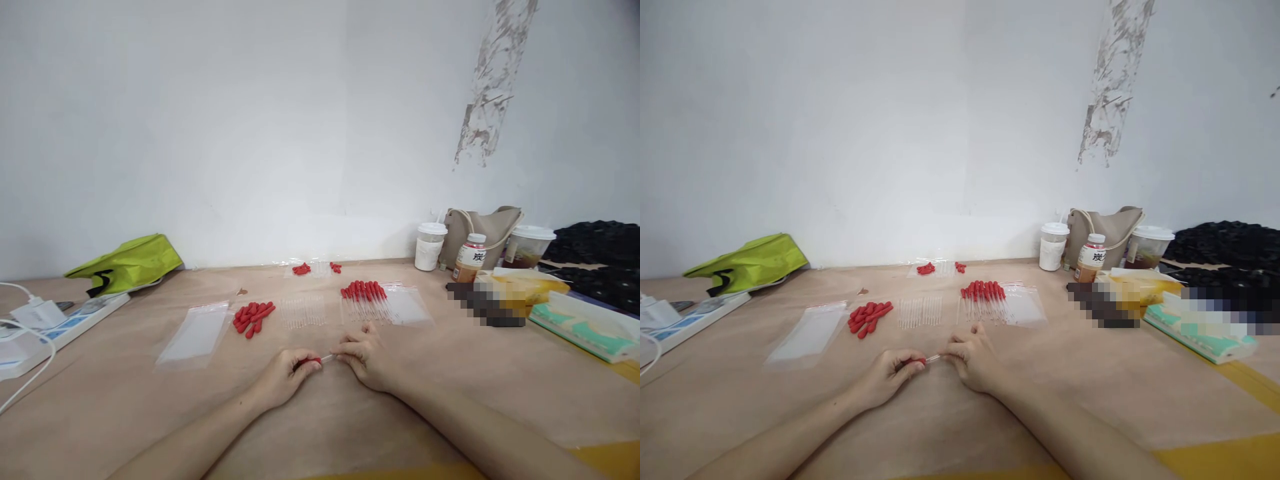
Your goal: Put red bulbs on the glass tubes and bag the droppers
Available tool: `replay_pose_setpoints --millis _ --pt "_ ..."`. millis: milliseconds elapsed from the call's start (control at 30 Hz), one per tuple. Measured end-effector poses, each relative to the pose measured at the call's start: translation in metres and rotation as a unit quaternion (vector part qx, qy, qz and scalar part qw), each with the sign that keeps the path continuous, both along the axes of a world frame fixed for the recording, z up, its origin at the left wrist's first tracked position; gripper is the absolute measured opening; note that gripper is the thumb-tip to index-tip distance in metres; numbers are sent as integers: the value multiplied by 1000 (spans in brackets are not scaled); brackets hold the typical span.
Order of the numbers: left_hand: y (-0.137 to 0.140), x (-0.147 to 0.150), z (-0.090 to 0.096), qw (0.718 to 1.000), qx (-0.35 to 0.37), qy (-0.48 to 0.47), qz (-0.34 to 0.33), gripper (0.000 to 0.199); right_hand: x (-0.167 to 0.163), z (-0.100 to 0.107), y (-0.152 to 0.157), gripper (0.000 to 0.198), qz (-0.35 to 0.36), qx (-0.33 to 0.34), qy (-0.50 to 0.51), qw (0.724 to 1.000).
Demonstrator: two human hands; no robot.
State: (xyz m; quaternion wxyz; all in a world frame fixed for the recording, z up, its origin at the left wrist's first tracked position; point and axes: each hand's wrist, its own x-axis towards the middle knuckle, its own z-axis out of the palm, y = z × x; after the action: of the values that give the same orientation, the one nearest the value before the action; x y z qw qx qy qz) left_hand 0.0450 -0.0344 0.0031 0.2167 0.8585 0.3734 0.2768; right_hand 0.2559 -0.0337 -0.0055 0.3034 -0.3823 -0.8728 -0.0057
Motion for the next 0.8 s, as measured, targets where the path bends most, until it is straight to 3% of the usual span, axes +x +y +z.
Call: replay_pose_setpoints --millis 333,800 --pt "0 -1 -3 997 66 27 18 24 -8 -2 -8 23 -20 19 -8 1000" --pt "-4 0 -1 992 99 61 -41 22 -18 -3 -9 26 3 -66 -19 998"
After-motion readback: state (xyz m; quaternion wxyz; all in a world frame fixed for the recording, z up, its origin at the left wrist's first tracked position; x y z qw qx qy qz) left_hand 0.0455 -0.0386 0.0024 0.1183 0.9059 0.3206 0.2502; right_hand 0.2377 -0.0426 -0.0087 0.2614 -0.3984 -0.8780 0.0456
